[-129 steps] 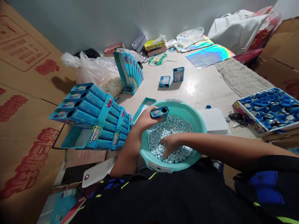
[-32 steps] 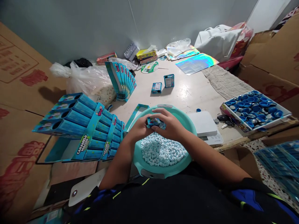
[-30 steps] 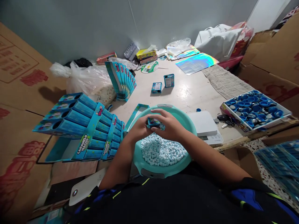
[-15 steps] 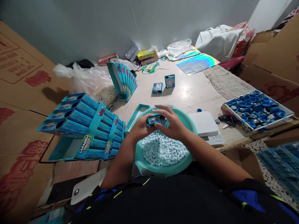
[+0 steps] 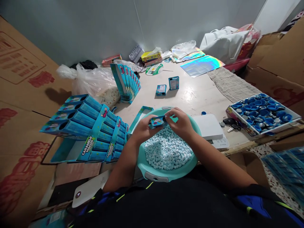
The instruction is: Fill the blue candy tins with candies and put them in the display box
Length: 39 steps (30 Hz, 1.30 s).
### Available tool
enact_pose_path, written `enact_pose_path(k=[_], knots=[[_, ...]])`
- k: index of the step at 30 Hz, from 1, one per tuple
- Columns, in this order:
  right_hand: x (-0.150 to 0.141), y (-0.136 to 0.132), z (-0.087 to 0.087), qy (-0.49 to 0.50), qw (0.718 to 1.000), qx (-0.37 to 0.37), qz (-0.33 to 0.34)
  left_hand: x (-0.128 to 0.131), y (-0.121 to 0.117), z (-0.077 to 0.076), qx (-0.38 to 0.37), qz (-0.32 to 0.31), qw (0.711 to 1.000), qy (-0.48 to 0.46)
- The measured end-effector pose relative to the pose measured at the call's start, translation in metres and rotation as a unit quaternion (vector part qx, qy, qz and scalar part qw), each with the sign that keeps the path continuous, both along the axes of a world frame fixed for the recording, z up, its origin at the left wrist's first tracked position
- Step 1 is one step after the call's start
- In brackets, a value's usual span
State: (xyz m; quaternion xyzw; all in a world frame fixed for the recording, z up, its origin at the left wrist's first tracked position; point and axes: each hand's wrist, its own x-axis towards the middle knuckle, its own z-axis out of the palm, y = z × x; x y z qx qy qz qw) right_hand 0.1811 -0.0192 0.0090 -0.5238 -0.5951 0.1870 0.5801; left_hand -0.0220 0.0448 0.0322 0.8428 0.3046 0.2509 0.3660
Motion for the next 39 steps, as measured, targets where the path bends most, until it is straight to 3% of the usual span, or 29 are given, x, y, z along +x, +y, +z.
enact_pose_path(k=[9,16,24,27,30,32,35,37,39], knots=[[0.001,-0.001,0.000,-0.023,0.999,-0.012,0.019,0.000,-0.001,0.002,0.006,-0.009,1.000,0.005],[0.002,0.000,-0.002,0.012,1.000,0.003,0.013,0.000,0.000,-0.001,-0.001,-0.002,1.000,-0.016],[0.000,-0.001,-0.002,0.008,0.999,-0.025,0.027,0.000,0.000,-0.003,0.010,-0.036,0.999,-0.030],[0.000,0.000,-0.002,0.022,0.998,-0.060,0.015,0.001,0.001,-0.005,0.024,-0.014,0.998,-0.056],[0.002,0.003,0.000,0.006,0.990,-0.138,0.010,0.001,0.003,-0.008,0.035,0.049,0.995,-0.079],[0.002,0.003,0.002,-0.094,0.969,-0.228,0.028,0.000,0.005,-0.011,0.015,0.093,0.991,-0.092],[0.000,0.001,0.004,-0.308,0.865,-0.385,0.092,0.000,0.007,-0.014,-0.041,0.135,0.983,-0.118],[-0.004,-0.002,0.004,-0.381,0.802,-0.442,0.127,0.000,0.008,-0.014,-0.061,0.142,0.980,-0.124],[-0.008,-0.006,0.003,-0.406,0.776,-0.461,0.144,-0.001,0.008,-0.014,-0.063,0.134,0.982,-0.115]])
